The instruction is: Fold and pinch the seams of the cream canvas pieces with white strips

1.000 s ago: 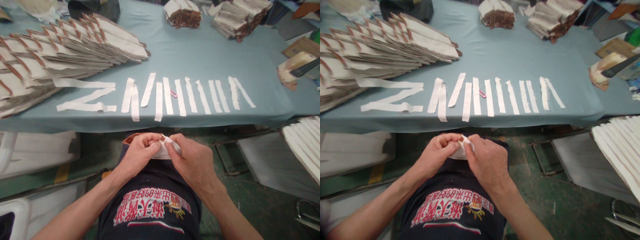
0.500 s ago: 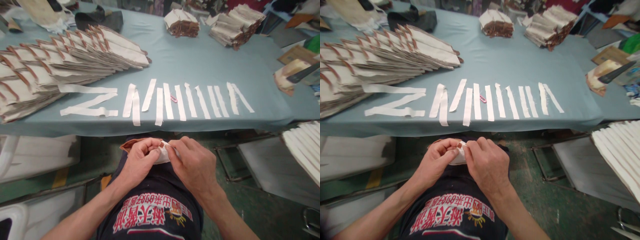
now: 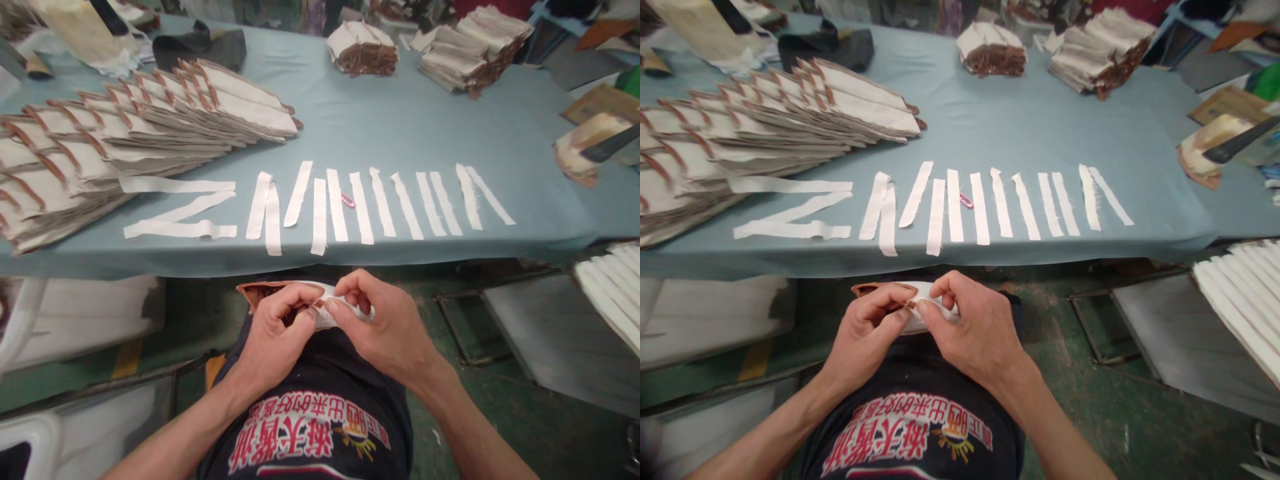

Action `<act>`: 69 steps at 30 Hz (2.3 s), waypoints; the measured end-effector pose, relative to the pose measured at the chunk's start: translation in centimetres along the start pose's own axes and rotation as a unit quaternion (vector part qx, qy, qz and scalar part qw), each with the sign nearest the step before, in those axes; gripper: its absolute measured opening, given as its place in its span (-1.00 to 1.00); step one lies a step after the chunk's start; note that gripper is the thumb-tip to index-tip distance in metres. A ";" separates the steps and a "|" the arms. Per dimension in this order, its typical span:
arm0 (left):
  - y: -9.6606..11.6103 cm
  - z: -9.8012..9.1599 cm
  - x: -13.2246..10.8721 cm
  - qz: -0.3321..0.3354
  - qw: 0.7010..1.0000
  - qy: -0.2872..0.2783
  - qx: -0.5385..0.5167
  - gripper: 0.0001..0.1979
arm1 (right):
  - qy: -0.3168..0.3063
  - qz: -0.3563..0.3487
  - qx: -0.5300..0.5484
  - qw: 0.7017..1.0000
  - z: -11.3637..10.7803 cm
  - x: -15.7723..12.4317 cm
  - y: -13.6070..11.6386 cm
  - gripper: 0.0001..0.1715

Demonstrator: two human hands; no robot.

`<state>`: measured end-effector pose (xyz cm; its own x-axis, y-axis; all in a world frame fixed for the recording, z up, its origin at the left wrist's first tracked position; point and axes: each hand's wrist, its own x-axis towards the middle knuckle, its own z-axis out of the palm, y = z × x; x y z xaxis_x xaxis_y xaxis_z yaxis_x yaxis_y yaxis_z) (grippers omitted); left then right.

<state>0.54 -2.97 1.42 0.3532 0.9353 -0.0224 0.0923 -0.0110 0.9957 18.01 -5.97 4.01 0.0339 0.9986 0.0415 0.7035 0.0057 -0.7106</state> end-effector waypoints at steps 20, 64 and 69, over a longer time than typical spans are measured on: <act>2.3 -1.8 1.6 -0.078 0.974 -0.214 0.012 -0.91 | -0.237 0.067 0.429 0.869 2.5 0.4 3.8 -0.41; 1.6 -2.1 0.7 0.453 0.830 -0.142 0.292 -0.60 | -0.189 0.069 0.435 0.877 -1.2 -1.4 1.0 -0.76; 4.8 -3.2 1.1 0.227 0.928 -0.224 0.193 -0.69 | -0.133 -0.105 0.197 0.966 -4.4 -1.8 -0.3 -0.87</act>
<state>-1.63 -0.90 6.42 0.7809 0.5631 0.2703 0.1352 -0.5749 0.8070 20.88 -7.96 7.19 -0.2996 0.9516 0.0687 0.3494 0.1764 -0.9202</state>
